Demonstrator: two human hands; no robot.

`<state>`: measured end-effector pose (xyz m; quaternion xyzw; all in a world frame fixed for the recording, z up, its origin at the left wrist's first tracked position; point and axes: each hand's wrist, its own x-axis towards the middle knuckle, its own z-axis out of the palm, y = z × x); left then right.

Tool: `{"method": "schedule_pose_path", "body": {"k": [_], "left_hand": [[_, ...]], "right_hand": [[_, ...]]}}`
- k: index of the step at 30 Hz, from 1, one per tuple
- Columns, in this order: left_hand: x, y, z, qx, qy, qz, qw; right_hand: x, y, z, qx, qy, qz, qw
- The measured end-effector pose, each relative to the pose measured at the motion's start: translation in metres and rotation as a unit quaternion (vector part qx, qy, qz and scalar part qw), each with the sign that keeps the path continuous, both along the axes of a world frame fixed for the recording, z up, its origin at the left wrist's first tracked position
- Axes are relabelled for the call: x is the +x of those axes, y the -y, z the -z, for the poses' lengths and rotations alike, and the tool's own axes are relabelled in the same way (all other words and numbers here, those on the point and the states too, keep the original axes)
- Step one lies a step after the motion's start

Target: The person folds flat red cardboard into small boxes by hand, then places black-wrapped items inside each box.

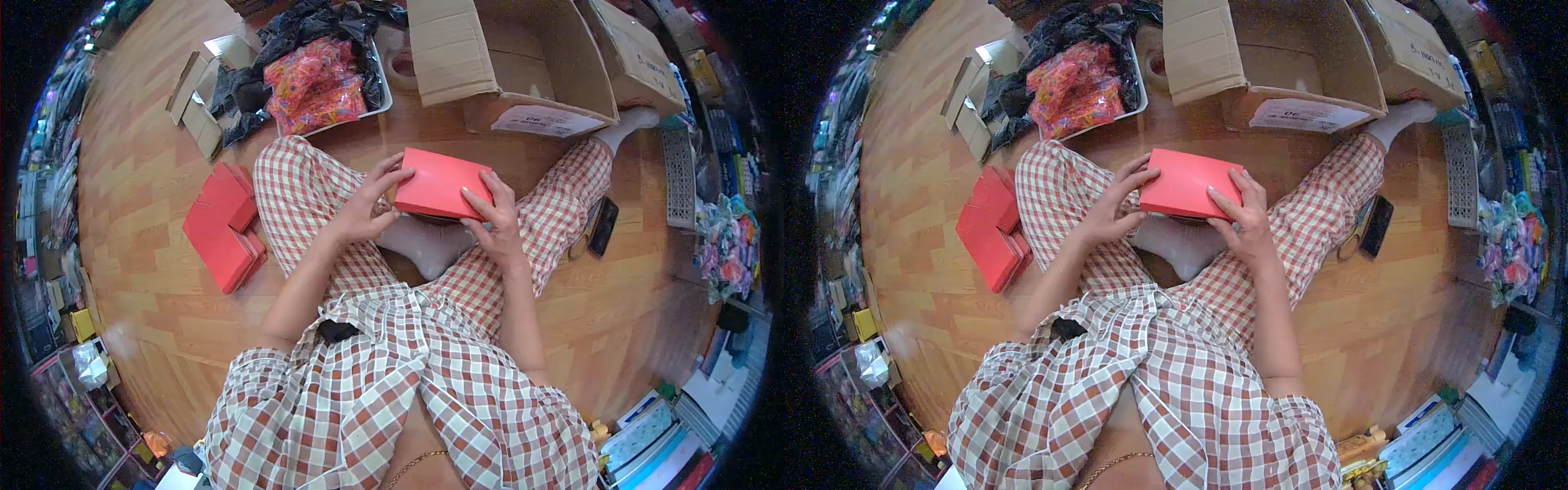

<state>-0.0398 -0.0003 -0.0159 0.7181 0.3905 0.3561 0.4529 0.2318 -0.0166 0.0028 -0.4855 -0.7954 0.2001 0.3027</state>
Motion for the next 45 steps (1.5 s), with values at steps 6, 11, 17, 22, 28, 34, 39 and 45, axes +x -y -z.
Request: {"method": "schedule_pose_path", "body": {"k": [6, 11, 17, 22, 28, 34, 39, 45], "left_hand": [[-0.004, -0.002, 0.003, 0.026, -0.041, 0.027, 0.998], [0.000, 0.001, 0.004, 0.106, -0.117, -0.014, 0.987], [0.001, 0.009, 0.016, 0.177, -0.180, -0.041, 0.967], [0.003, 0.011, 0.015, 0.176, -0.210, -0.056, 0.960], [0.005, 0.013, 0.013, 0.152, -0.221, -0.069, 0.961], [0.006, 0.014, 0.019, 0.190, -0.239, -0.076, 0.949], [0.007, 0.018, 0.019, 0.239, -0.257, -0.084, 0.933], [0.009, 0.020, 0.019, 0.287, -0.283, -0.096, 0.910]], "right_hand": [[-0.001, -0.003, 0.008, 0.030, -0.007, -0.006, 1.000], [-0.001, 0.000, 0.010, 0.030, -0.008, 0.000, 1.000], [0.000, 0.002, 0.017, 0.039, 0.010, 0.002, 0.999], [0.000, 0.001, 0.017, 0.036, 0.014, 0.001, 0.999], [0.000, 0.001, 0.020, 0.030, 0.014, -0.003, 0.999], [0.001, 0.003, 0.018, 0.020, 0.012, -0.012, 1.000], [0.000, 0.006, 0.018, 0.005, 0.019, -0.011, 1.000], [0.003, 0.007, 0.023, 0.008, 0.028, -0.020, 0.999]]}}
